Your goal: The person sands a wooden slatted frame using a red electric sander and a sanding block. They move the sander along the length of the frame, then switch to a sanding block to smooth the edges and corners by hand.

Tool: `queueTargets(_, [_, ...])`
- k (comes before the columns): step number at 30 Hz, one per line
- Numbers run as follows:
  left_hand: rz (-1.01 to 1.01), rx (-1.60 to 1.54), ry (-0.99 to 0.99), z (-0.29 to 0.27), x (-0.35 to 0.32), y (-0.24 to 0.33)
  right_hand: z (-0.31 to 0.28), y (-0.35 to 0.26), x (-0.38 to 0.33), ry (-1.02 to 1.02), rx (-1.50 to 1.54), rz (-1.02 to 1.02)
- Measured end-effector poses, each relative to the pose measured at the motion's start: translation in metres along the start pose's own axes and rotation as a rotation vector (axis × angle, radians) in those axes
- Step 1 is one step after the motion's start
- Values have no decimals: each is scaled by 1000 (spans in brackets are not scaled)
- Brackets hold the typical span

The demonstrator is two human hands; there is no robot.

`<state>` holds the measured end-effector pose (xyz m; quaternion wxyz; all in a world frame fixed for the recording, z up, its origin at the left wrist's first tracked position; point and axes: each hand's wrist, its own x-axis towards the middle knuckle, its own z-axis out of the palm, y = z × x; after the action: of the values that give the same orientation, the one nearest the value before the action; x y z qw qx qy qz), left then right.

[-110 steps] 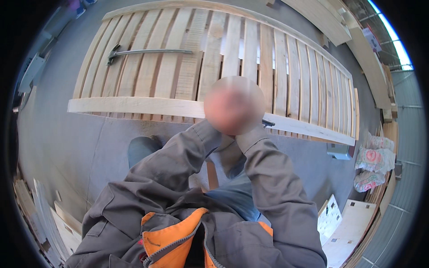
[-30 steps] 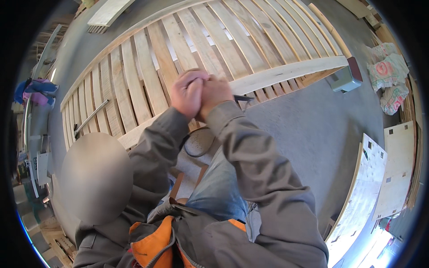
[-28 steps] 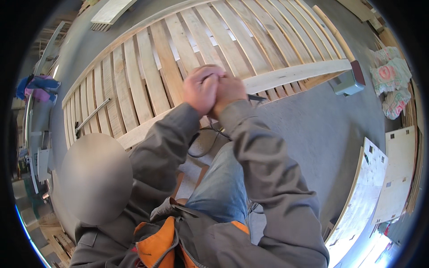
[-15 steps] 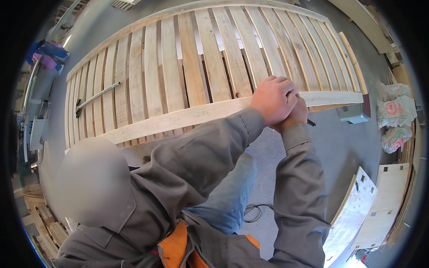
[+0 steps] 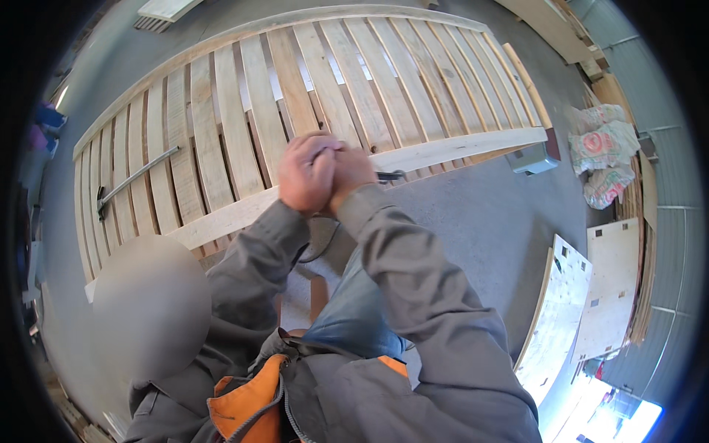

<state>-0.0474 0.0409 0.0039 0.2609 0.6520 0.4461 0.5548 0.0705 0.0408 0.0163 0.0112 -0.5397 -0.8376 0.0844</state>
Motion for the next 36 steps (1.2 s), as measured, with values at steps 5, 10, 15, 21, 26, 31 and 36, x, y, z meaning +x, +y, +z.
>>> queueTargets(5, [22, 21, 35, -81, -22, -16, 30, -77, 16, 183, 95, -121])
queueTargets(10, [-11, 13, 139, -163, -46, -29, 31, -164, 35, 95, 92, -215])
queueTargets(15, [-77, 42, 158, -241, -68, -36, 41, -240, 51, 96, 110, -285])
queueTargets(21, [-149, 9, 235, -321, -87, -46, 51, -321, 73, 117, 176, -367])
queueTargets(26, [-181, 15, 274, -389, -101, -66, 52, -384, 91, 104, 193, -440])
queueTargets(31, [-234, 21, 303, -462, -118, -84, 59, -450, 109, 89, 228, -482])
queueTargets(36, [-274, 32, 318, -518, -134, -89, 69, -507, 120, 92, 277, -497])
